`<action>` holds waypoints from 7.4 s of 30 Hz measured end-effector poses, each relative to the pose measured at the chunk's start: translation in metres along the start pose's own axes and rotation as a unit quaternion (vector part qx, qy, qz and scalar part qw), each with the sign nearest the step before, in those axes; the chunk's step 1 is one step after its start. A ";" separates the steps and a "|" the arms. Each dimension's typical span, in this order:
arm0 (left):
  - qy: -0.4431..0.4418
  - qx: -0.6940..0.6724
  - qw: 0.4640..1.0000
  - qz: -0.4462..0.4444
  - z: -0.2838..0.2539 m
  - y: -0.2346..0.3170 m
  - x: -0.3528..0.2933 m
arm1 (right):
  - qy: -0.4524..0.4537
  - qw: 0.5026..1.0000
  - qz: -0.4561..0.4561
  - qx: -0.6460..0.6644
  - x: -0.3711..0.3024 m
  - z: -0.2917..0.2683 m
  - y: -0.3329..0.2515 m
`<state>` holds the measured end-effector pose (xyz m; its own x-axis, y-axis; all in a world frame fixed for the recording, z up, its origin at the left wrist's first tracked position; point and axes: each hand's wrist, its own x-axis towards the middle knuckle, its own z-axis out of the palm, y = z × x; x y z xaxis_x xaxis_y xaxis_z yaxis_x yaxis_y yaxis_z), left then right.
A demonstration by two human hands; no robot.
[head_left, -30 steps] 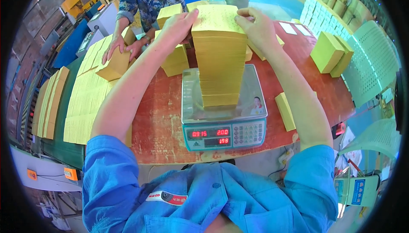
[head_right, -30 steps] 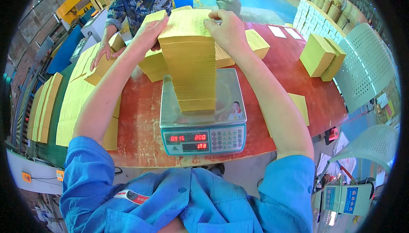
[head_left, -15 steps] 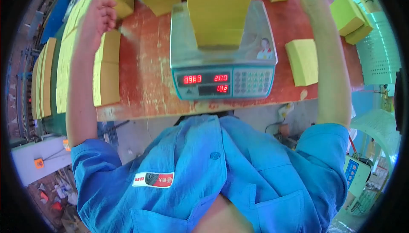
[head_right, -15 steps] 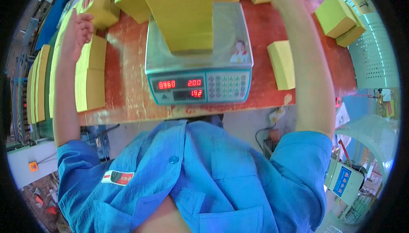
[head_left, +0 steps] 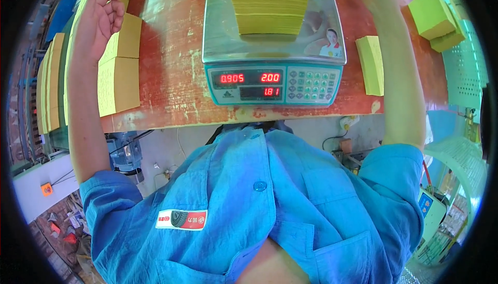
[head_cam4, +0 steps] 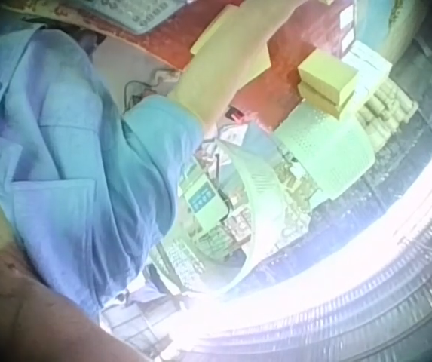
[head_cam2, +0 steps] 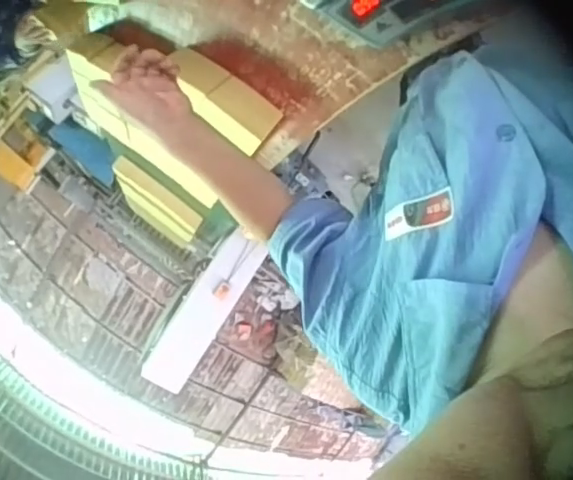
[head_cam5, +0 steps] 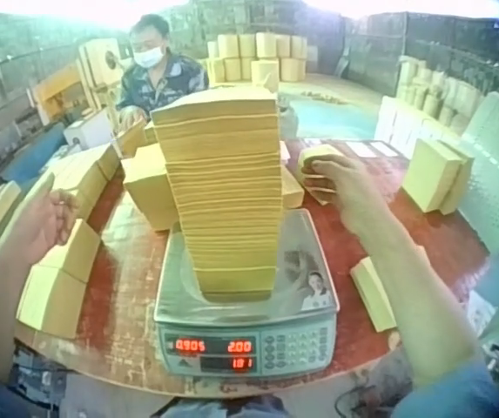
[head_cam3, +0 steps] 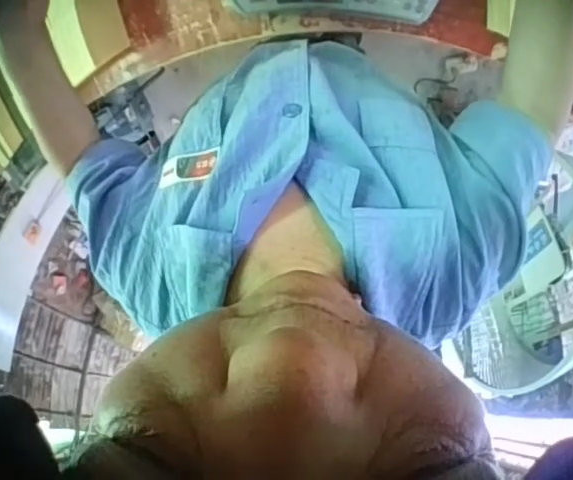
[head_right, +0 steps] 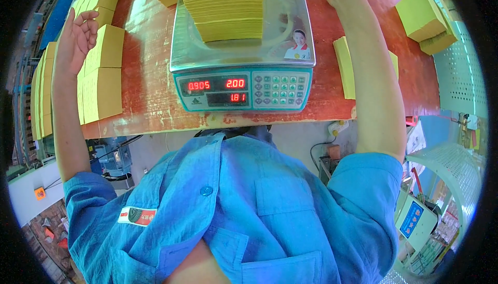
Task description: Weighing and stacking bundles of yellow paper on a digital scale in a factory setting.
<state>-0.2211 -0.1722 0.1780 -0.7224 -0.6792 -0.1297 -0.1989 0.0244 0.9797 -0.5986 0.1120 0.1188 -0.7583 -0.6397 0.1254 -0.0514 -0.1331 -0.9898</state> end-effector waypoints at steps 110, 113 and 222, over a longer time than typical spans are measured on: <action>-0.194 -0.148 0.969 -0.048 0.591 -0.007 0.191 | 0.052 0.996 -0.025 -0.068 0.005 -0.424 0.106; -0.212 -0.130 0.968 -0.027 0.605 -0.005 0.190 | 0.055 0.998 -0.009 -0.029 0.007 -0.417 0.110; -0.207 -0.184 0.950 -0.143 0.781 0.057 0.248 | 0.280 0.798 -0.363 -0.392 0.044 -0.460 -0.024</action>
<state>-0.9287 0.2340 0.0823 -0.8878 -0.2701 -0.3725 -0.2362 -0.4273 0.8727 -0.9295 0.4357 0.1169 -0.5044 -0.1423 0.8516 -0.8328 0.3406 -0.4364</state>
